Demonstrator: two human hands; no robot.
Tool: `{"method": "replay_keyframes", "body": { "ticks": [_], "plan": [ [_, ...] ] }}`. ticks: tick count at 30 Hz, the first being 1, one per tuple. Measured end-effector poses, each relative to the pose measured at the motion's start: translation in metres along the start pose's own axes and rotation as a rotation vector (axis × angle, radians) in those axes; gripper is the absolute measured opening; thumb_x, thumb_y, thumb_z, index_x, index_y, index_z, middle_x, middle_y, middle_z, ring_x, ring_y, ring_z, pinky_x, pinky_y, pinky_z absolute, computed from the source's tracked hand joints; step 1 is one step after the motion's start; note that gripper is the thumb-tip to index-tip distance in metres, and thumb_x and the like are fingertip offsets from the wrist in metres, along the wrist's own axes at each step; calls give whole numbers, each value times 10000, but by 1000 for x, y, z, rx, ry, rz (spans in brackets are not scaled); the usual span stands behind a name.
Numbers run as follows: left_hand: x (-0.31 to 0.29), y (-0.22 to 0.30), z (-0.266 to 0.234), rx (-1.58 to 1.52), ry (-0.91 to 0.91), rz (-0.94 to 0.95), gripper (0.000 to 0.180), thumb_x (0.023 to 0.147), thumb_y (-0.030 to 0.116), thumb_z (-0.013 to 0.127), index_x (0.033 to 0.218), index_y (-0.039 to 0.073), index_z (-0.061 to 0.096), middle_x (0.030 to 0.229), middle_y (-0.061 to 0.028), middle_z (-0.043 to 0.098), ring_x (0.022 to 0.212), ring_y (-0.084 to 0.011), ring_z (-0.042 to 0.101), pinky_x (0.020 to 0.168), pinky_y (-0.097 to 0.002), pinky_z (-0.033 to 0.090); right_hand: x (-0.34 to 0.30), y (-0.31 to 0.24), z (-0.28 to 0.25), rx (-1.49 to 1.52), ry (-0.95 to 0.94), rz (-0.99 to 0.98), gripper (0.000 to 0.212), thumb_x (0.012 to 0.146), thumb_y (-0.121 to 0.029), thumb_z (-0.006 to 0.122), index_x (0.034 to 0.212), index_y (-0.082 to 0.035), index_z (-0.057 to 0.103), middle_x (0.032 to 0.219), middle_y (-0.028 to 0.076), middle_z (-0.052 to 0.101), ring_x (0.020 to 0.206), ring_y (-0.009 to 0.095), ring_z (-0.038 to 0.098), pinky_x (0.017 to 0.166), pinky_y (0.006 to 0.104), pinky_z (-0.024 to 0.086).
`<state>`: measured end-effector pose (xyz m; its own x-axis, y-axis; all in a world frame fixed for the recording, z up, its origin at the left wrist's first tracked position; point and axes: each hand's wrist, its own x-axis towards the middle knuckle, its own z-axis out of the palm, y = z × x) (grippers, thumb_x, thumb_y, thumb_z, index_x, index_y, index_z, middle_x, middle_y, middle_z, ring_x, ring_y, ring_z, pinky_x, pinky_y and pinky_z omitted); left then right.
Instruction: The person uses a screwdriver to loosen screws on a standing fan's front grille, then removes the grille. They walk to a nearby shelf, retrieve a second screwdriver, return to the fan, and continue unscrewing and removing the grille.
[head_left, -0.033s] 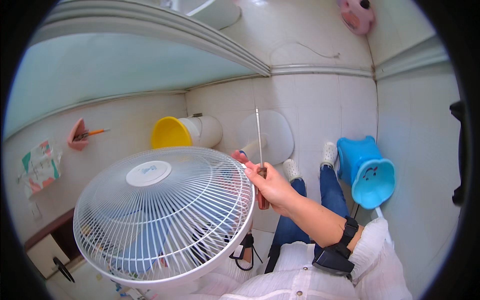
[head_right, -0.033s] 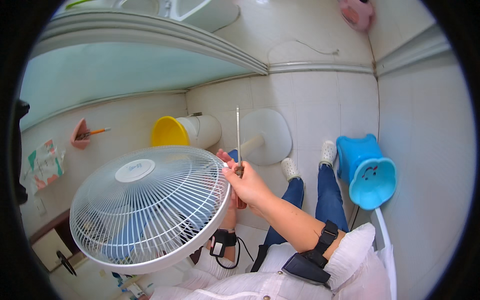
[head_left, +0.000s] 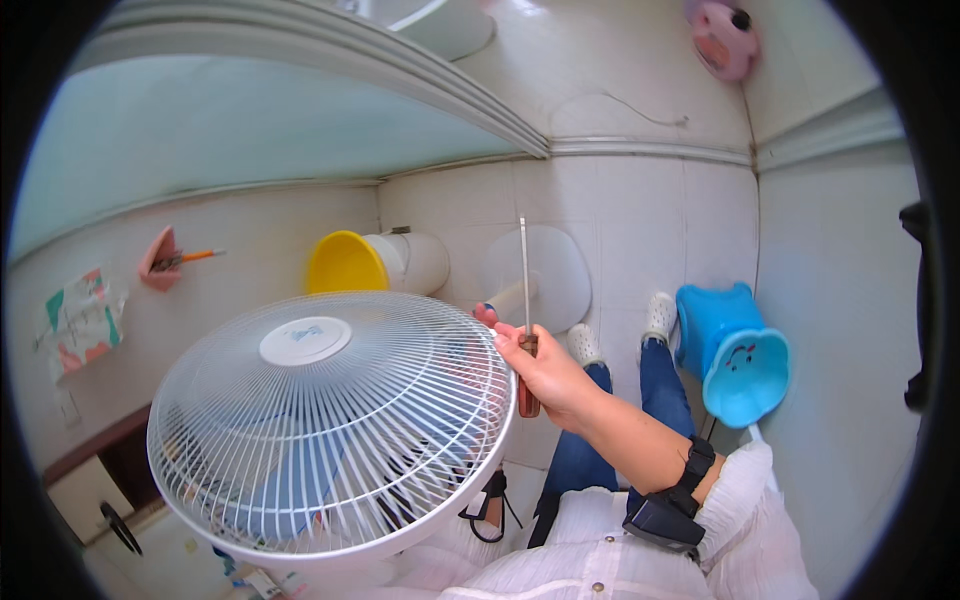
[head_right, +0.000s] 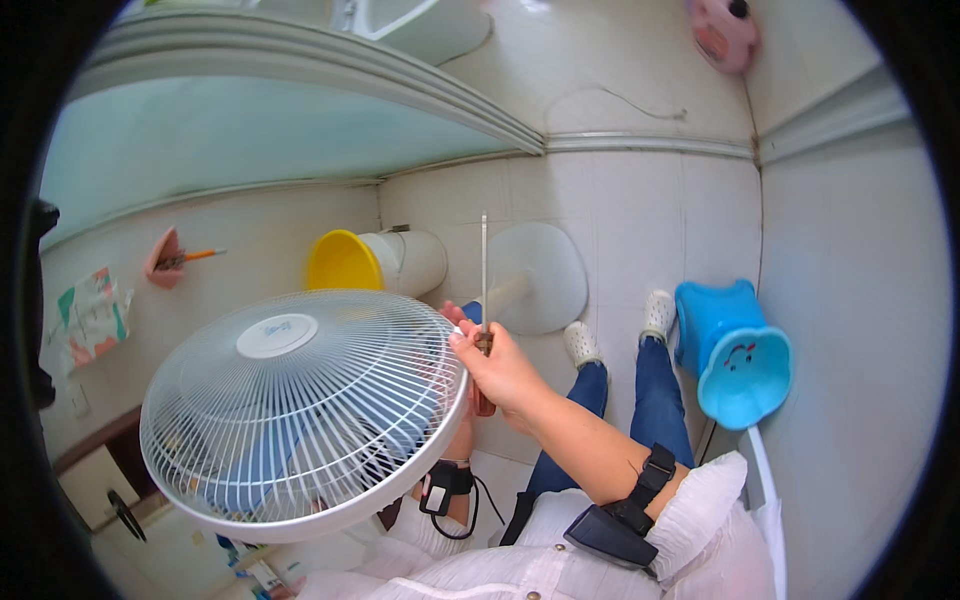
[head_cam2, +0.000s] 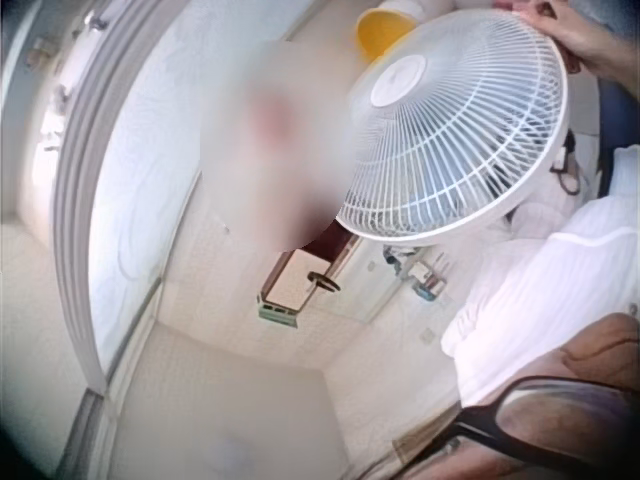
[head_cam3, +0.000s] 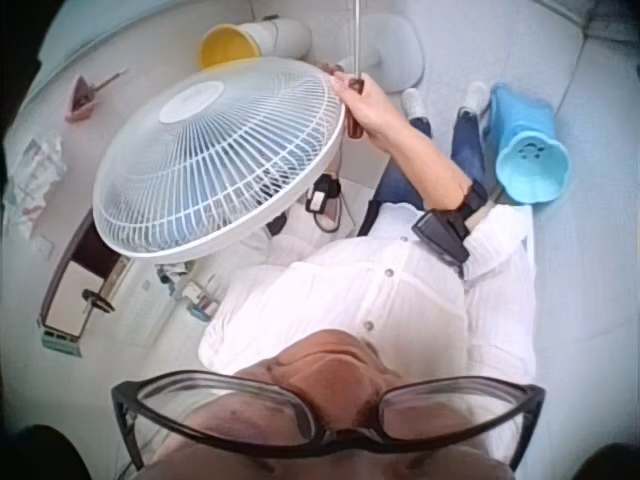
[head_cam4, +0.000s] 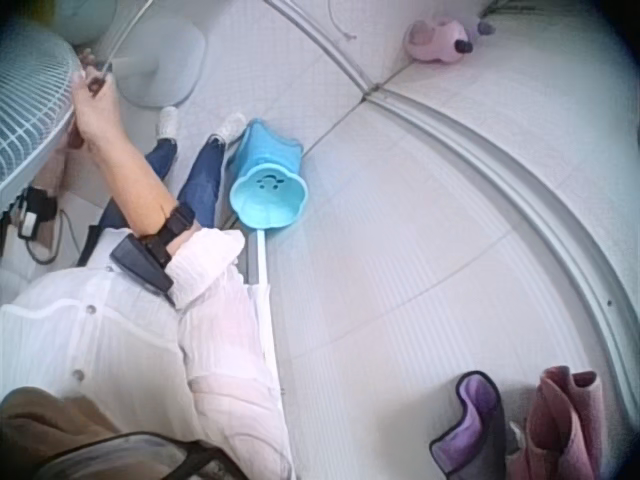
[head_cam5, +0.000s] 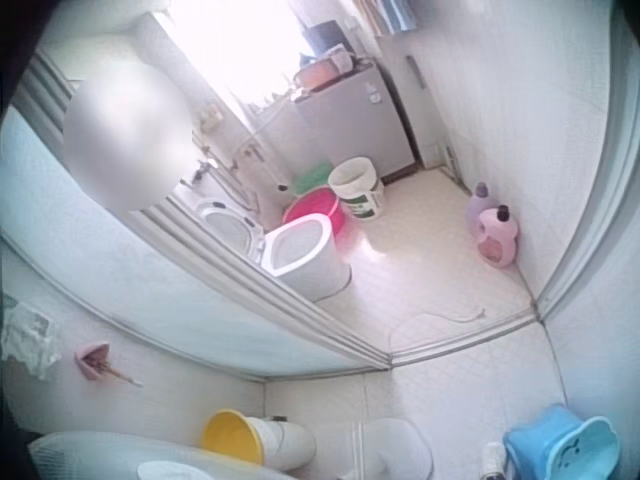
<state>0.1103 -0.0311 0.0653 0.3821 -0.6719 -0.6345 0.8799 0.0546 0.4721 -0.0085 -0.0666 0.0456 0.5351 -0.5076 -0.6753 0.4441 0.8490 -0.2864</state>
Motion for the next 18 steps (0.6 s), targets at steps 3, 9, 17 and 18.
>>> {"method": "replay_keyframes", "body": {
  "ticks": [3, 9, 17, 18],
  "plan": [
    [-9, 32, -13, 70, 51, 104, 340, 898, 213, 529, 1173, 17, 499, 1110, -131, 569, 1106, -220, 523, 946, -368, 394, 3, -10, 2, -44, -74, 88, 445, 926, -332, 569, 1167, 5, 408, 1426, 102, 398, 1248, 172, 412, 986, 338, 388],
    [-43, 93, -56, 188, 205, 305, 346, 902, 223, 526, 1180, 19, 495, 1125, -130, 562, 1112, -220, 519, 947, -368, 394, 10, -15, 4, -137, -26, 253, 339, 906, -373, 595, 1037, -84, 476, 856, 23, 624, 553, 85, 586, 419, 266, 462],
    [-82, 129, -107, 232, 372, 432, 355, 907, 236, 523, 1189, 22, 490, 1145, -129, 553, 1120, -220, 514, 948, -369, 395, 24, -19, 5, -165, -42, 330, 175, 941, -237, 553, 858, -88, 511, 768, 31, 612, 645, 152, 632, 518, 311, 541],
    [-84, 131, -112, 241, 385, 432, 356, 908, 238, 523, 1190, 22, 490, 1147, -129, 552, 1121, -220, 513, 948, -369, 395, 23, -17, 1, -144, -83, 322, 174, 941, -237, 555, 857, -91, 511, 766, 27, 611, 640, 147, 627, 522, 308, 540]
  ]
}}
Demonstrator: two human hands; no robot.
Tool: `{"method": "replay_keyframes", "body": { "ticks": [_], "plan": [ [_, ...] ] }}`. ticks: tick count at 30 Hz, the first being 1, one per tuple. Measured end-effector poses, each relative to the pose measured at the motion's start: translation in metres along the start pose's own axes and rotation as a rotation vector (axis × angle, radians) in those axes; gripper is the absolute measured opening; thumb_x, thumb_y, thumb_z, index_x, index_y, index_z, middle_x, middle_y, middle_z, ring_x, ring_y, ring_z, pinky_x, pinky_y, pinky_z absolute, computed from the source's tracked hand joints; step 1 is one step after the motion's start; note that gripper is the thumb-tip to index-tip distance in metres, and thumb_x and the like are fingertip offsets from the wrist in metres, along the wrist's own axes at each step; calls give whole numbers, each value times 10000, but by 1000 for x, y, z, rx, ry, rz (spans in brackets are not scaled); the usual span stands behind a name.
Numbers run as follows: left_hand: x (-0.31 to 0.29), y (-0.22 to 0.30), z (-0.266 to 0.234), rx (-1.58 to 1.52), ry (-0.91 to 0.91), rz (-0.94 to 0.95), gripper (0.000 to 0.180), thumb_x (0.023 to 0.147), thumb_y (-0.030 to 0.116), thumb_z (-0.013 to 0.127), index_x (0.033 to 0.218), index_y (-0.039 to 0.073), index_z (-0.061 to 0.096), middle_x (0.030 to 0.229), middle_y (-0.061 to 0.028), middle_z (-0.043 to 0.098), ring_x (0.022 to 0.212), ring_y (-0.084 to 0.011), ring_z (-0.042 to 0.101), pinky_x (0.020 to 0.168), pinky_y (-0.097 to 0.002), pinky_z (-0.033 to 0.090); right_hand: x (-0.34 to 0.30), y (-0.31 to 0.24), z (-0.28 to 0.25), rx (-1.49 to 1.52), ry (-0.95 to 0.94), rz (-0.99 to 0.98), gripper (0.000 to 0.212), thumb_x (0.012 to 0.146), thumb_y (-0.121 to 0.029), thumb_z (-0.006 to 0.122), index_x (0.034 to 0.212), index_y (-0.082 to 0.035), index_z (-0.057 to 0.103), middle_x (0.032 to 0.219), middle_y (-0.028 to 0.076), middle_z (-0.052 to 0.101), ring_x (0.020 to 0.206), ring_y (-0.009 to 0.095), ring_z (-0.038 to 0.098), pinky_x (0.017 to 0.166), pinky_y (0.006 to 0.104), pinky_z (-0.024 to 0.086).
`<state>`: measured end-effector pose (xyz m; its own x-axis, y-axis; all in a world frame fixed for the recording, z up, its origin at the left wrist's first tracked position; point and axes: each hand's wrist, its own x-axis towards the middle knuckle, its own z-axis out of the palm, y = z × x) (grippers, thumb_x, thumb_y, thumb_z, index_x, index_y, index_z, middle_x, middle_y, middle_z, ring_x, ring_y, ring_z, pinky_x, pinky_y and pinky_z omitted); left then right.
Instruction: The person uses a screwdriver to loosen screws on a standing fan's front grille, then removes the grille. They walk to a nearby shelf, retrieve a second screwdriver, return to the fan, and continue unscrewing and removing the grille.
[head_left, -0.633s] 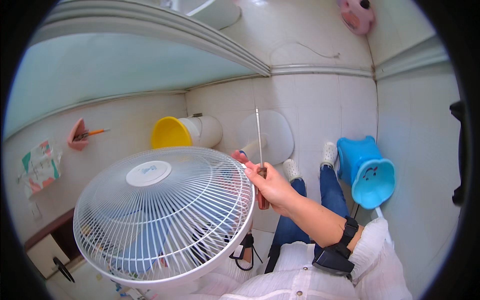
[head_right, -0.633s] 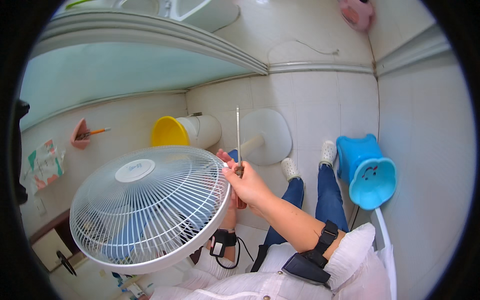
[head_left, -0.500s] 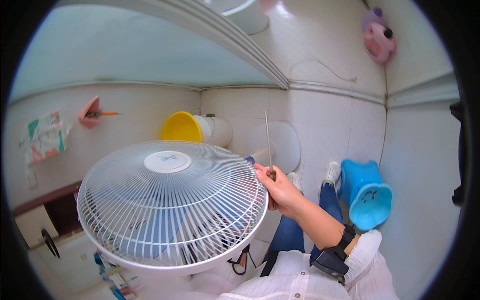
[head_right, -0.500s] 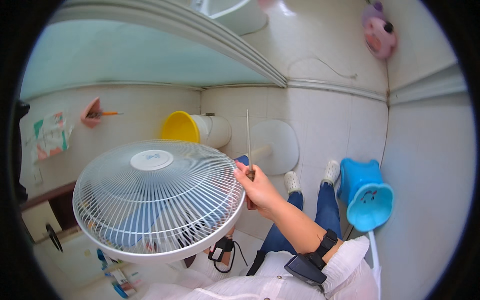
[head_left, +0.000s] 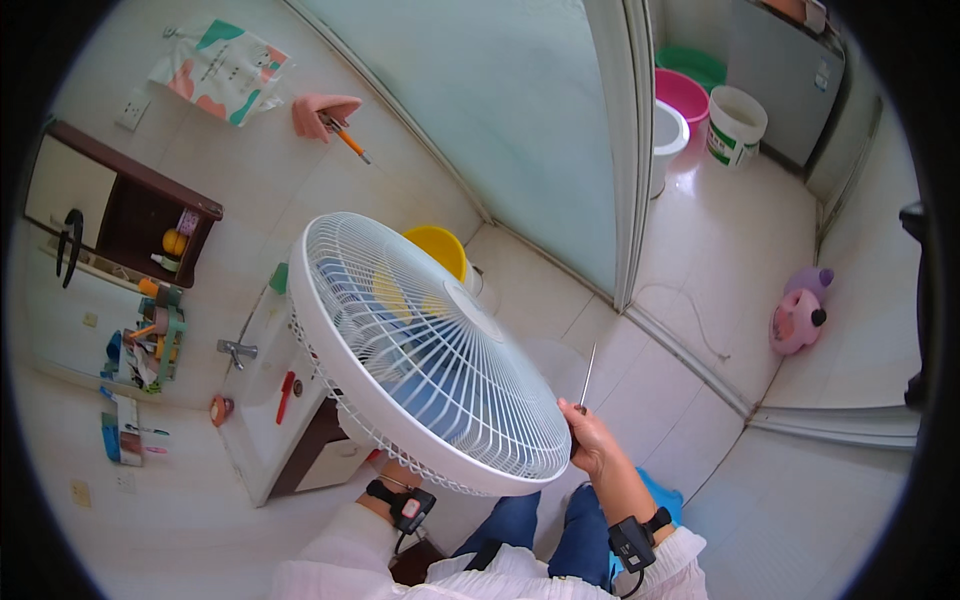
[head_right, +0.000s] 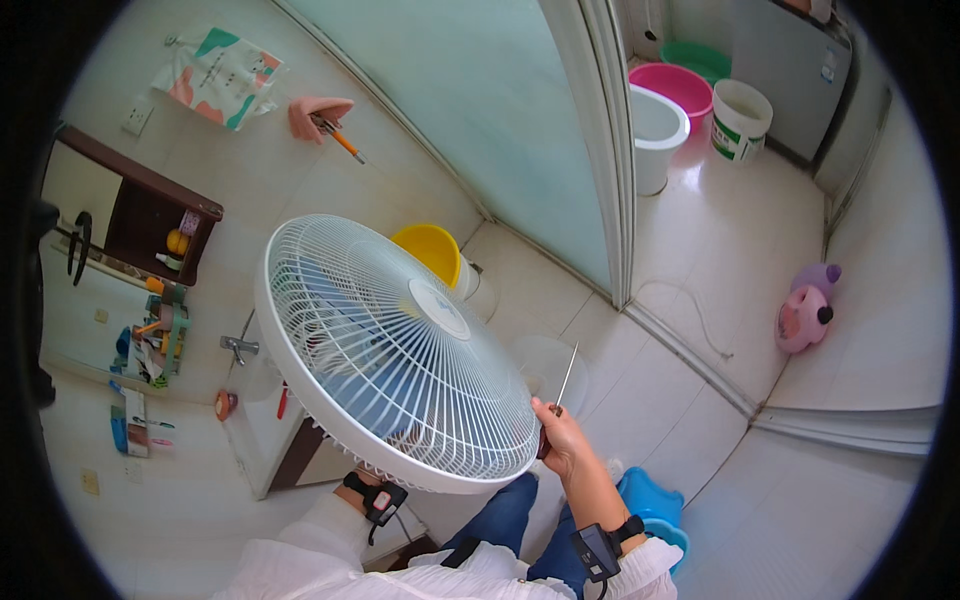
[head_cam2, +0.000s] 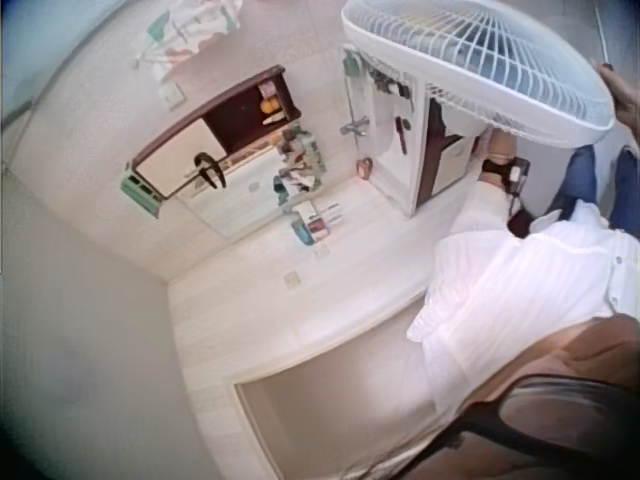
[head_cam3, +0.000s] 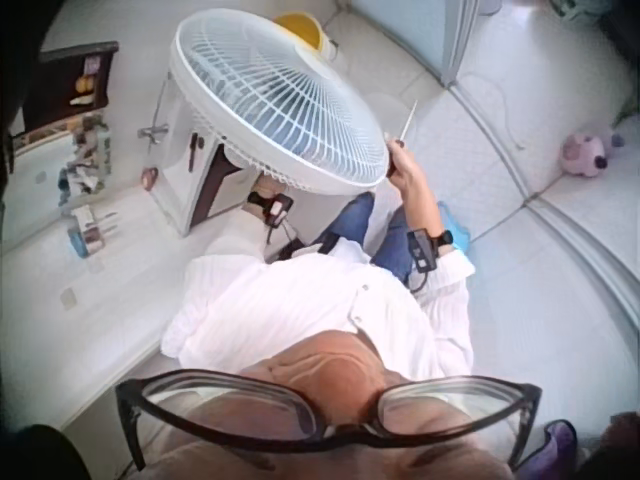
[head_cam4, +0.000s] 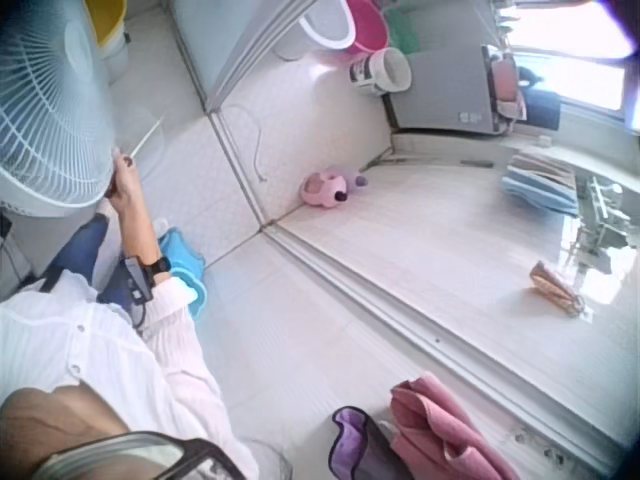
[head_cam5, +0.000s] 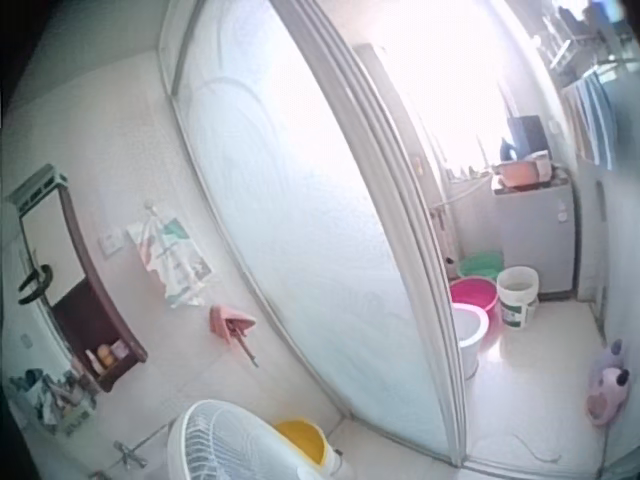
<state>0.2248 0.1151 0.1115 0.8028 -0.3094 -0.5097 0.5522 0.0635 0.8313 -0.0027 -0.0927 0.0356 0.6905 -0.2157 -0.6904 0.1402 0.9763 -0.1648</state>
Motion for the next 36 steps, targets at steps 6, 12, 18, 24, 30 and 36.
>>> {"method": "replay_keyframes", "body": {
  "ticks": [6, 12, 18, 24, 30, 36],
  "plan": [
    [25, -8, -15, 145, -4, -29, 363, 912, 248, 520, 1196, 25, 486, 1162, -128, 545, 1127, -219, 509, 949, -369, 396, 0, 18, -16, 23, -4, -6, 188, 937, -230, 561, 803, -99, 550, 751, 9, 612, 630, 126, 606, 529, 277, 517],
    [56, -19, -11, 334, -63, -57, 370, 916, 258, 518, 1203, 27, 482, 1177, -127, 539, 1133, -219, 505, 950, -369, 396, -15, 41, -23, 108, -65, -25, 205, 954, -236, 529, 828, -79, 567, 820, 41, 635, 713, 153, 626, 641, 323, 548],
    [84, -25, 5, 515, -133, -60, 377, 920, 268, 516, 1209, 29, 478, 1192, -126, 532, 1139, -219, 502, 951, -370, 397, -30, 88, -32, 349, -1, -123, 177, 945, -212, 548, 806, -107, 517, 849, 39, 625, 783, 167, 630, 656, 336, 558],
    [109, -27, 19, 675, -191, -53, 384, 924, 277, 513, 1216, 31, 475, 1207, -125, 525, 1145, -219, 498, 951, -370, 398, -37, 129, -28, 477, 14, -116, 184, 927, -216, 587, 777, -203, 481, 661, -52, 464, 556, 63, 455, 477, 218, 405],
    [131, -24, 29, 792, -236, -43, 392, 927, 287, 511, 1223, 33, 471, 1222, -125, 518, 1151, -219, 494, 952, -370, 398, -25, 153, -11, 681, -94, -226, 161, 924, -195, 589, 794, -201, 495, 740, -54, 508, 660, 113, 518, 583, 297, 463],
    [150, -21, 31, 850, -280, -52, 399, 931, 297, 509, 1229, 35, 467, 1237, -124, 512, 1157, -218, 490, 953, -371, 399, 5, 161, 14, 683, -106, -255, 154, 920, -210, 596, 802, -202, 497, 759, -63, 512, 718, 119, 518, 690, 378, 504]
  ]
}}
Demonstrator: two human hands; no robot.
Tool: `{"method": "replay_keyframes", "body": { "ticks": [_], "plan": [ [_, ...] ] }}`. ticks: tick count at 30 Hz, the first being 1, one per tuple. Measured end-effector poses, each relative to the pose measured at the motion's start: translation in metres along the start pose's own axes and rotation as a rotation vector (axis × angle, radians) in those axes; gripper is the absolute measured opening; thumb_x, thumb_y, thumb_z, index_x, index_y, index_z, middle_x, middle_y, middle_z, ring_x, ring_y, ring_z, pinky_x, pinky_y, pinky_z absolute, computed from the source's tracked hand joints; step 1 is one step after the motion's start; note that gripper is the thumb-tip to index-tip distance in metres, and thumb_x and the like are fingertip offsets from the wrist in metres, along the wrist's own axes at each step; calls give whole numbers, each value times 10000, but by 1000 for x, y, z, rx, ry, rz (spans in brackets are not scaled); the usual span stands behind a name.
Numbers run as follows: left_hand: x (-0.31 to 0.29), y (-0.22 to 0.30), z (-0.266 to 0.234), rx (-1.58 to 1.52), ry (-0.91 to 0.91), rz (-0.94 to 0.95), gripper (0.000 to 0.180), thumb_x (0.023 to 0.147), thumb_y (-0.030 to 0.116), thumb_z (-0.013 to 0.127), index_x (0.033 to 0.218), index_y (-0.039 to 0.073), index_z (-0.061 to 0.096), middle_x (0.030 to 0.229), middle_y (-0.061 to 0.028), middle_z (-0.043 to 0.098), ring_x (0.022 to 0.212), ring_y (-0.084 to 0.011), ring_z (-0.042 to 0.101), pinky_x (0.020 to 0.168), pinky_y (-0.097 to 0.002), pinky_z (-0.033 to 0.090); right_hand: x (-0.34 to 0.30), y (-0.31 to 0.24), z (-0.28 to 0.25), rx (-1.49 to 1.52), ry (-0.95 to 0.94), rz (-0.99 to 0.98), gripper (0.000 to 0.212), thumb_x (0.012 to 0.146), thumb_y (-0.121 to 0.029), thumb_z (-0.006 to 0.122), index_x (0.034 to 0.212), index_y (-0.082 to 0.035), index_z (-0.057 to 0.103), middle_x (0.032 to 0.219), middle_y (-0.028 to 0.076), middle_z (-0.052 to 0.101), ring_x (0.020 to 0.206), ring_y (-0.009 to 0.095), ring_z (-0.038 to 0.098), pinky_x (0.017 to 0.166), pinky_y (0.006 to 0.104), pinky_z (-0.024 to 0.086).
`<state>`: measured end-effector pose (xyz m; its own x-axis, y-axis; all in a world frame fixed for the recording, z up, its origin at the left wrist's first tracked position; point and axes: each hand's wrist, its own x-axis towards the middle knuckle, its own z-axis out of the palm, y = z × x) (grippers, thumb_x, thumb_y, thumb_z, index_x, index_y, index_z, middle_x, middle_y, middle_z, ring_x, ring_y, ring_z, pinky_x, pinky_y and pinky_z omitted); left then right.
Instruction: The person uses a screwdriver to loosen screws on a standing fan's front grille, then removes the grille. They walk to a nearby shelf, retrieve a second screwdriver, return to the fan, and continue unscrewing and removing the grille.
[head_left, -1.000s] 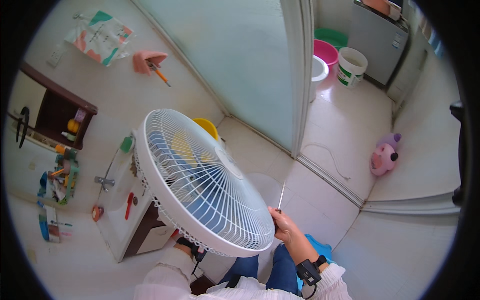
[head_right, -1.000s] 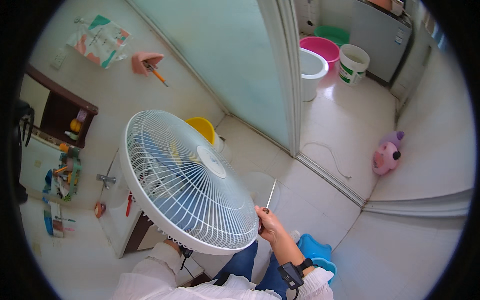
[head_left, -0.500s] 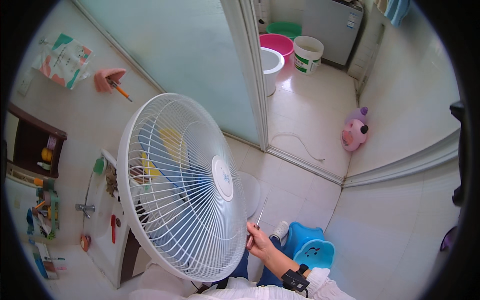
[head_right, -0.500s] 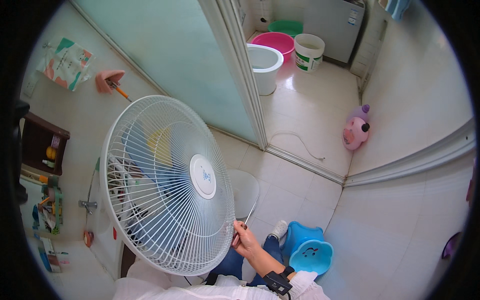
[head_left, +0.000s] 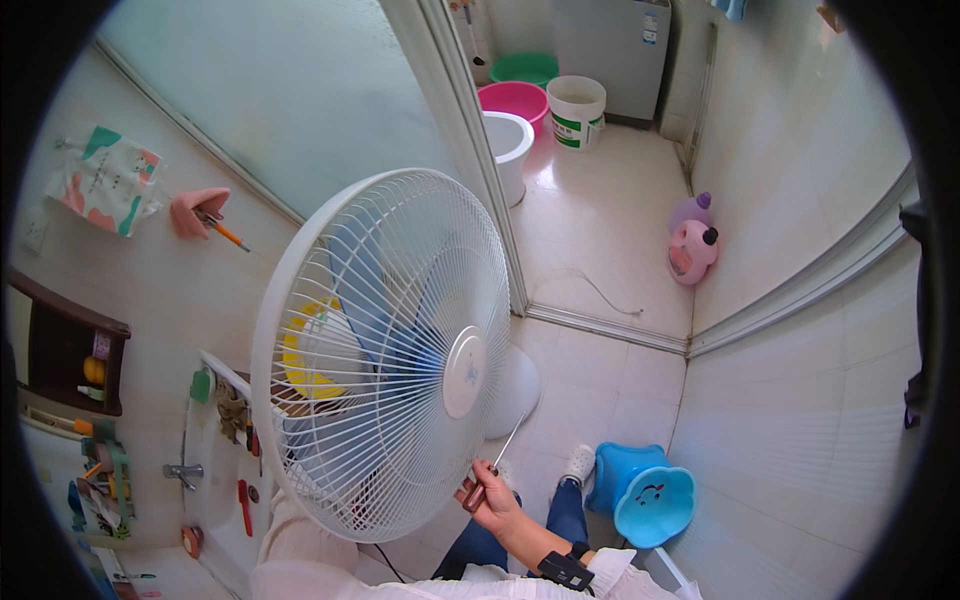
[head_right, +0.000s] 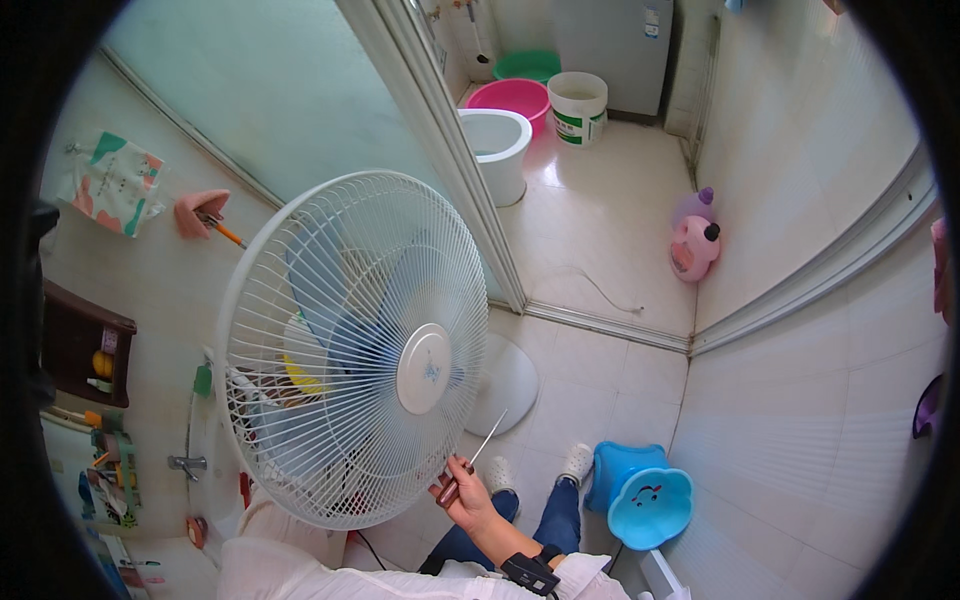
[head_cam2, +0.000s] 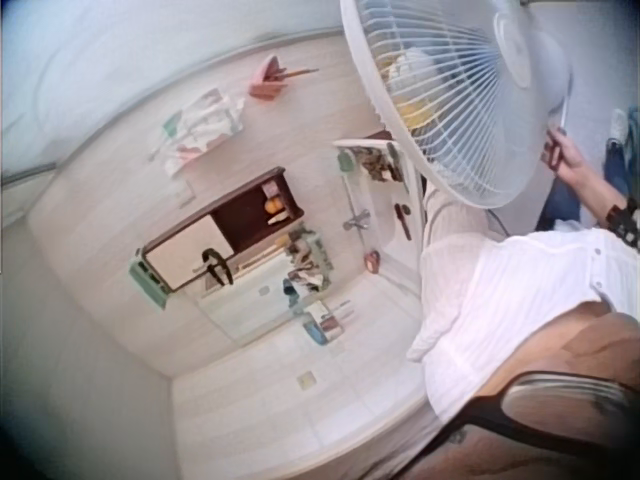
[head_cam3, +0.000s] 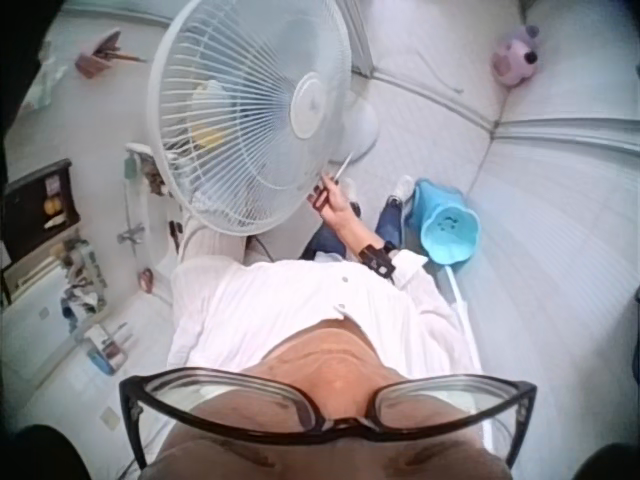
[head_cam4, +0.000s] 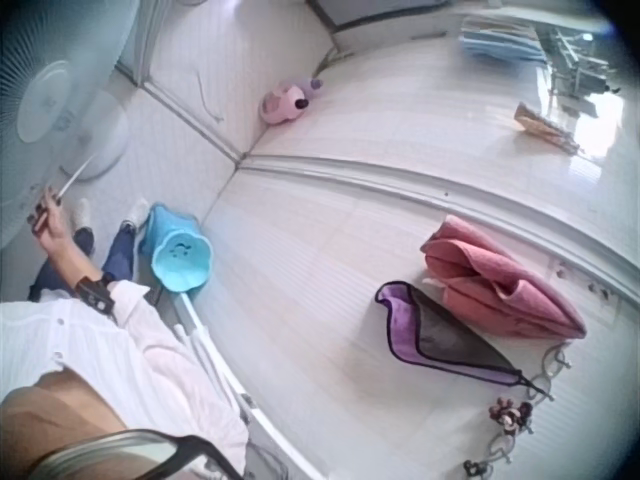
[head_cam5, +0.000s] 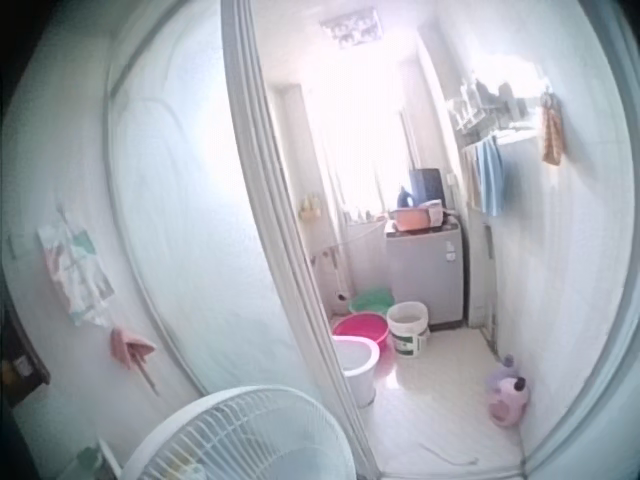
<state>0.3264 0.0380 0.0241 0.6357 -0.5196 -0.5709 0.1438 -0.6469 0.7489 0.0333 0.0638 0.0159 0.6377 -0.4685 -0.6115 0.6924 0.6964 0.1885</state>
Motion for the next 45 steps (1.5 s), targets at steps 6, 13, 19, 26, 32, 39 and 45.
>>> {"method": "replay_keyframes", "body": {
  "ticks": [6, 13, 19, 26, 32, 39, 45],
  "plan": [
    [2, 2, -15, 14, -61, -2, 406, 935, 307, 507, 1236, 37, 463, 1252, -123, 505, 1163, -218, 486, 954, -371, 399, 10, 9, 10, -150, 89, -75, 171, 899, -225, 628, 799, -199, 492, 720, -72, 464, 708, 98, 470, 721, 392, 493],
    [-56, 81, -32, -69, -176, 182, 414, 940, 318, 504, 1243, 40, 459, 1270, -122, 497, 1169, -218, 482, 955, -371, 400, 11, -9, 3, -309, 90, -177, 141, 908, -155, 593, 837, -192, 477, 969, -57, 523, 917, 159, 525, 745, 447, 503],
    [-175, 180, -32, -212, -229, 1008, 474, 940, 365, 516, 1293, 60, 434, 1330, -133, 450, 1196, -210, 465, 916, -339, 431, 29, -35, 21, -478, 126, -290, 180, 924, -211, 565, 780, -161, 470, 687, -43, 466, 597, 98, 461, 529, 287, 459],
    [-244, 222, 2, 399, -192, 1130, 780, 835, 425, 654, 1410, 37, 297, 1396, -182, 372, 1260, -275, 417, 934, -372, 445, 69, -97, 42, -618, 217, -400, 262, 916, -290, 588, 771, -118, 453, 623, -1, 470, 440, 103, 413, 361, 266, 337],
    [-262, 240, 17, 298, -221, 1068, 854, 804, 350, 703, 1434, 20, 231, 1433, -214, 300, 1311, -314, 356, 1005, -411, 383, 88, -115, 51, -836, 239, -431, 369, 837, -415, 675, 813, -99, 487, 650, 28, 541, 409, 130, 445, 343, 286, 296],
    [-267, 246, 52, 599, -9, 1139, 860, 811, 273, 671, 1448, 0, 161, 1468, -268, 197, 1358, -372, 250, 1084, -416, 265, 79, -114, 50, -799, 221, -231, 380, 835, -431, 671, 807, -110, 469, 587, 17, 474, 331, 145, 390, 320, 296, 265],
    [-274, 235, 49, 605, 50, 1089, 735, 872, 268, 539, 1443, -8, 168, 1478, -276, 175, 1372, -391, 217, 1103, -415, 236, 115, -137, 55, -829, 127, -321, 337, 917, -381, 571, 739, -105, 498, 606, -8, 451, 444, 129, 397, 421, 287, 337]
  ]
}}
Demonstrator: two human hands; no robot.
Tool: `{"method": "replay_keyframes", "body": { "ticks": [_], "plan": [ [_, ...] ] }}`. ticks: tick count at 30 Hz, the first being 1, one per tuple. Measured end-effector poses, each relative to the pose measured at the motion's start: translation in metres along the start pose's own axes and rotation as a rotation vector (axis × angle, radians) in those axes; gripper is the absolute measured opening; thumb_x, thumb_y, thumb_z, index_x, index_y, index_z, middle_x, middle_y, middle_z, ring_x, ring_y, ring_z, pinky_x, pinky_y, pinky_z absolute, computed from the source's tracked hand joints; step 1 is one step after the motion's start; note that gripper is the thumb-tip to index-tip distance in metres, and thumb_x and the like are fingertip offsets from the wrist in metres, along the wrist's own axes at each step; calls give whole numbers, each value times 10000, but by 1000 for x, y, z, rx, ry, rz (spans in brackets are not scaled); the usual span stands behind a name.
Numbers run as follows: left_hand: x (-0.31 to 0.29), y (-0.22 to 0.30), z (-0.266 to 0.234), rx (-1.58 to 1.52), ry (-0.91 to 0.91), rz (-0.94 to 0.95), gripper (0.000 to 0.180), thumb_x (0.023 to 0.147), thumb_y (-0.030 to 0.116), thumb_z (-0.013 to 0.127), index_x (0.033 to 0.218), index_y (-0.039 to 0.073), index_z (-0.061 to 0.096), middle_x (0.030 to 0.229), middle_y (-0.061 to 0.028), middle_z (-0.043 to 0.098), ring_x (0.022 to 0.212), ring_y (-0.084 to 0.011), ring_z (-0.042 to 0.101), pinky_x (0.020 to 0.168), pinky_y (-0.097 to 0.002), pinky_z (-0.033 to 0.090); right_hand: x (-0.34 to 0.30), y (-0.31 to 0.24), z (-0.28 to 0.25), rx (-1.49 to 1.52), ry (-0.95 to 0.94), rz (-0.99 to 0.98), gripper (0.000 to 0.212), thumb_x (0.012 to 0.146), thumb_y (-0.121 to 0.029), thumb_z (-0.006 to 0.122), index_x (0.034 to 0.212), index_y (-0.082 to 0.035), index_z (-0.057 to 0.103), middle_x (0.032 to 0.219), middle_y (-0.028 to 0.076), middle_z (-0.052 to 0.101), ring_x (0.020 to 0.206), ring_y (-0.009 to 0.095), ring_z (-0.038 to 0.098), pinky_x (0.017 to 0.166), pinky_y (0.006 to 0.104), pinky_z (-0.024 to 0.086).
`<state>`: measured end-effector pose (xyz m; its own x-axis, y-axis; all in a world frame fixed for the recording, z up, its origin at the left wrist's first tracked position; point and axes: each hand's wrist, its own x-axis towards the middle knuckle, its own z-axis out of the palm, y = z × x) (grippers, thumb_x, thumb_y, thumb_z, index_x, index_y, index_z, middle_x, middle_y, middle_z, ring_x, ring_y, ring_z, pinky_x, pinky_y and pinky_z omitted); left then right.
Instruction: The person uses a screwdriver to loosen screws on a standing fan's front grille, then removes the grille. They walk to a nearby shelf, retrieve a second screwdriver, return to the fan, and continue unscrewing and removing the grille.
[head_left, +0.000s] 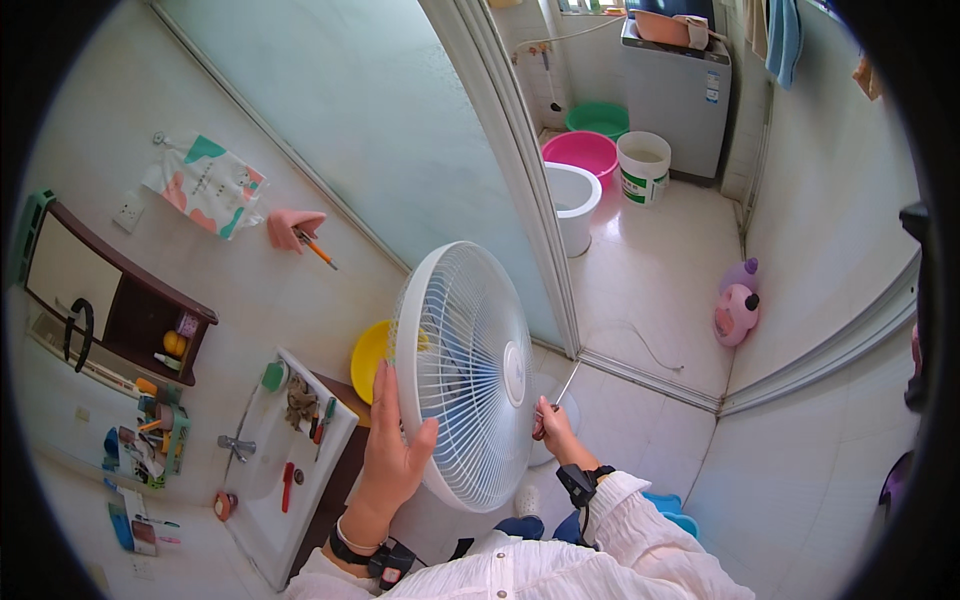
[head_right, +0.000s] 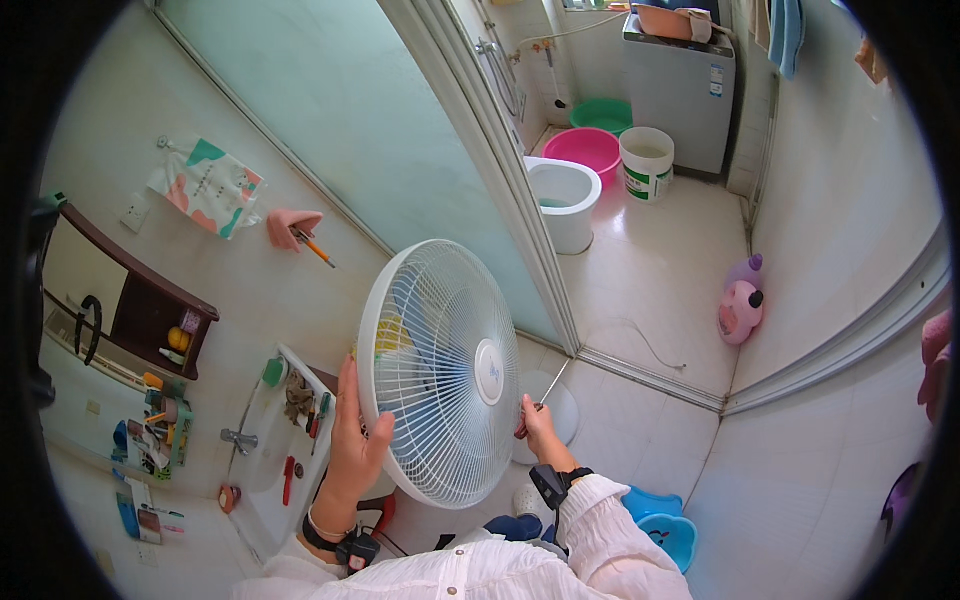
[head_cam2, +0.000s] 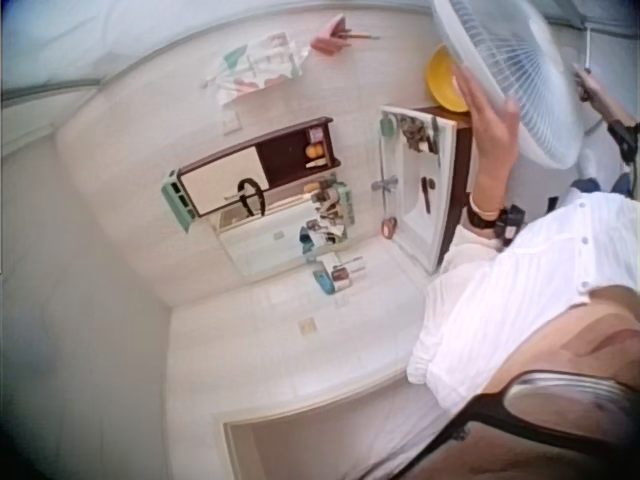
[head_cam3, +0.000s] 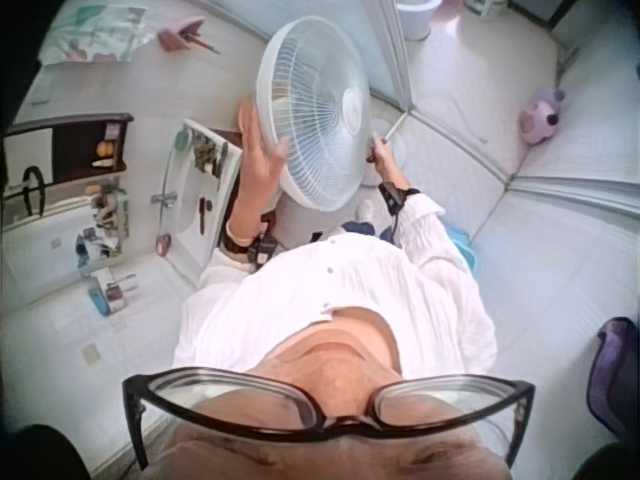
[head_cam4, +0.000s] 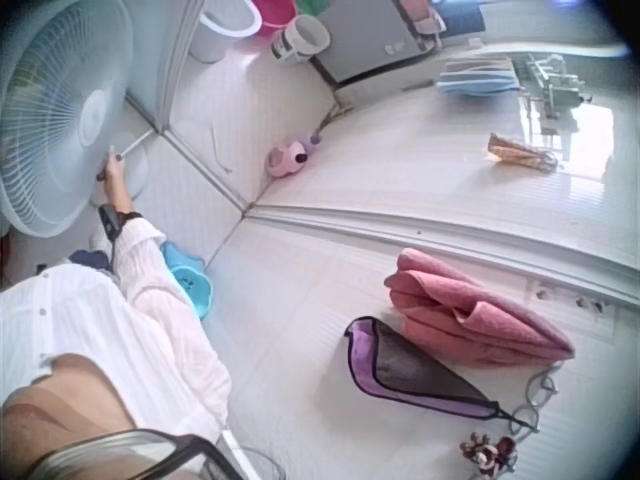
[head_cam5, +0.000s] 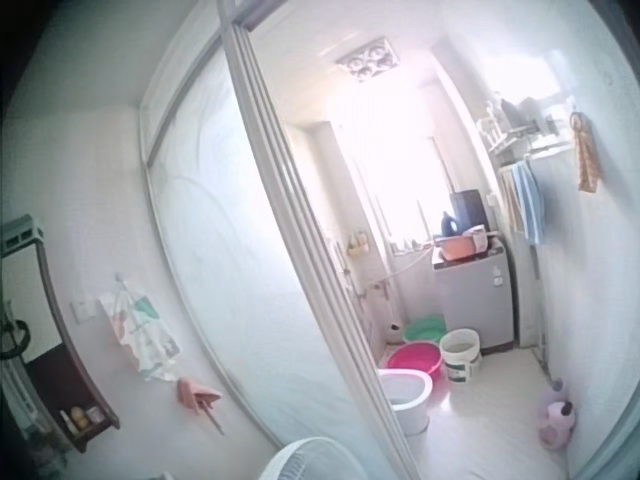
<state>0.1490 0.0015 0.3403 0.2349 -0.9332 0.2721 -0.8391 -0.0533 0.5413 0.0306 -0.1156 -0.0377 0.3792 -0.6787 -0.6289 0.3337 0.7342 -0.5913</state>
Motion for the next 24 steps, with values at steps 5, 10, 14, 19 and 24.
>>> {"method": "replay_keyframes", "body": {
  "ticks": [5, 10, 14, 19, 24],
  "plan": [
    [-6, -1, -7, -5, -24, 0, 694, 858, 220, 496, 1436, -8, 186, 1476, -258, 211, 1365, -383, 245, 1100, -409, 246, -1, -19, 15, -59, 31, 54, 383, 908, -393, 578, 674, -103, 491, 566, -5, 439, 436, 138, 394, 409, 306, 340],
    [-7, -7, -10, -89, 13, -69, 638, 858, 198, 485, 1417, -8, 255, 1447, -240, 298, 1335, -359, 319, 1083, -393, 281, -24, -28, 18, -88, 108, 55, 422, 905, -414, 580, 638, -112, 456, 549, -1, 425, 405, 146, 392, 381, 307, 324],
    [-6, -13, -16, -262, 55, -187, 576, 897, 193, 484, 1402, -10, 296, 1429, -218, 348, 1315, -323, 364, 1067, -371, 306, -36, -17, 10, -18, 71, 131, 447, 894, -450, 584, 627, -131, 421, 546, -1, 417, 395, 144, 389, 369, 301, 311],
    [-4, -13, -14, -169, 36, -80, 540, 934, 184, 474, 1407, -4, 293, 1432, -204, 350, 1305, -317, 379, 1053, -358, 329, -41, 1, 12, 9, 32, 205, 460, 880, -480, 592, 638, -129, 420, 536, -5, 403, 394, 138, 377, 373, 289, 321],
    [-9, -6, -15, 42, 70, 52, 497, 943, 127, 452, 1405, 12, 309, 1415, -239, 360, 1304, -372, 377, 1050, -369, 339, -32, -5, 3, 41, 13, 238, 486, 835, -522, 632, 705, -80, 479, 596, 14, 448, 447, 138, 400, 421, 291, 394]
  ]
}}
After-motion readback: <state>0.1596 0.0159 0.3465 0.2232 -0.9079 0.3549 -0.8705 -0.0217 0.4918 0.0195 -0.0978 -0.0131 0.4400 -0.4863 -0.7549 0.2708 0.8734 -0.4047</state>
